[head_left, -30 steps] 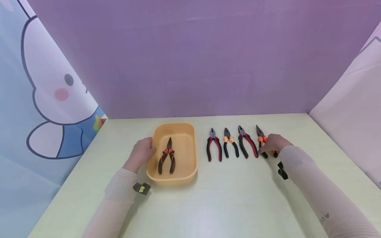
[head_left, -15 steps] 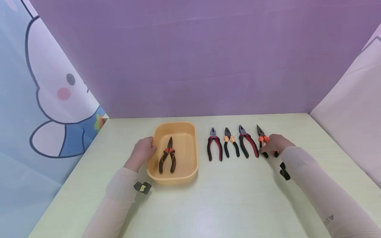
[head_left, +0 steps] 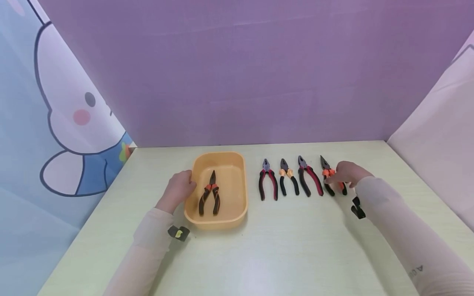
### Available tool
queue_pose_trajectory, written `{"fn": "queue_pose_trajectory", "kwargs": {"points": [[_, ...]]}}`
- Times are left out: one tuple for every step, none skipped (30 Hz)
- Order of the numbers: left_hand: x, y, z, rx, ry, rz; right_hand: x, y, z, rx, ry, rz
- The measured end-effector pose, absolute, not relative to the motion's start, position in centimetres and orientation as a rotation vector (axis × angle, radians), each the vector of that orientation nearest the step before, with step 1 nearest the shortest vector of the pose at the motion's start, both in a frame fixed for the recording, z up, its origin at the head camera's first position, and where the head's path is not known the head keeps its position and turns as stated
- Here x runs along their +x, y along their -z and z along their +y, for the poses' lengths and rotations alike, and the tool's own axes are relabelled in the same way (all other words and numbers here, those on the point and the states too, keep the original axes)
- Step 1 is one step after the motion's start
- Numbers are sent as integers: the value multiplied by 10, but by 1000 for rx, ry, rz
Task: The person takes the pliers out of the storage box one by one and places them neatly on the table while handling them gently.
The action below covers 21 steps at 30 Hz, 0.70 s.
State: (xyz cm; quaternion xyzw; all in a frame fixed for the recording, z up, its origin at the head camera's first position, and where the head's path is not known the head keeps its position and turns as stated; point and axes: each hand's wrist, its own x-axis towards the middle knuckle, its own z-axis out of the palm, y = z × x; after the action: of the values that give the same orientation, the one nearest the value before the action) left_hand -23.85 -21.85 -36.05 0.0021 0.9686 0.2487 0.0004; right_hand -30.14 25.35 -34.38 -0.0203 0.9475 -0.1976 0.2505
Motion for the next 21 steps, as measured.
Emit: {"fn": "queue_pose_trajectory", "kwargs": {"points": [[-239, 360, -218, 7, -781, 3042, -301, 342, 252, -61, 537, 2585], [-238, 360, -218, 7, -781, 3043, -301, 340, 250, -73, 530, 2594], [-238, 360, -218, 7, -781, 3042, -301, 338, 248, -85, 524, 2604], [-238, 360, -218, 7, -780, 3043, -301, 335, 246, -99, 516, 2612], [-238, 360, -218, 5, -782, 3042, -301, 333, 244, -114, 505, 2622], [-238, 360, -218, 1, -783, 3042, -301, 331, 242, -133, 495, 2629], [-238, 360, -218, 1, -783, 3043, -301, 330, 240, -149, 487, 2634], [-238, 360, -218, 0, -781, 3042, -301, 328, 237, -165, 481, 2638], [-238, 360, -218, 0, -779, 3041, -300, 327, 235, -175, 485, 2638], [-238, 361, -218, -2, -780, 3040, -300, 326, 232, -191, 479, 2644], [-238, 361, -218, -5, -782, 3036, -300, 326, 229, -198, 478, 2648], [-238, 361, -218, -6, -782, 3033, -299, 326, 227, -202, 483, 2649], [-238, 362, -218, -8, -783, 3029, -299, 326, 224, -211, 483, 2654], [-238, 362, -218, -9, -783, 3027, -299, 326, 221, -221, 487, 2661], [-238, 362, -218, -11, -784, 3027, -299, 327, 219, -229, 492, 2669], [-238, 363, -217, -13, -786, 3028, -298, 327, 217, -238, 497, 2681], [-238, 363, -217, -12, -788, 3028, -298, 327, 214, -231, 523, 2683], [-238, 362, -217, -13, -786, 3031, -297, 327, 212, -234, 540, 2690], [-238, 362, -217, -15, -785, 3034, -297, 327, 209, -232, 560, 2696], [-238, 362, -217, -14, -785, 3036, -297, 326, 206, -226, 588, 2697], [-238, 363, -217, -14, -785, 3037, -296, 326, 203, -215, 628, 2690]]}}
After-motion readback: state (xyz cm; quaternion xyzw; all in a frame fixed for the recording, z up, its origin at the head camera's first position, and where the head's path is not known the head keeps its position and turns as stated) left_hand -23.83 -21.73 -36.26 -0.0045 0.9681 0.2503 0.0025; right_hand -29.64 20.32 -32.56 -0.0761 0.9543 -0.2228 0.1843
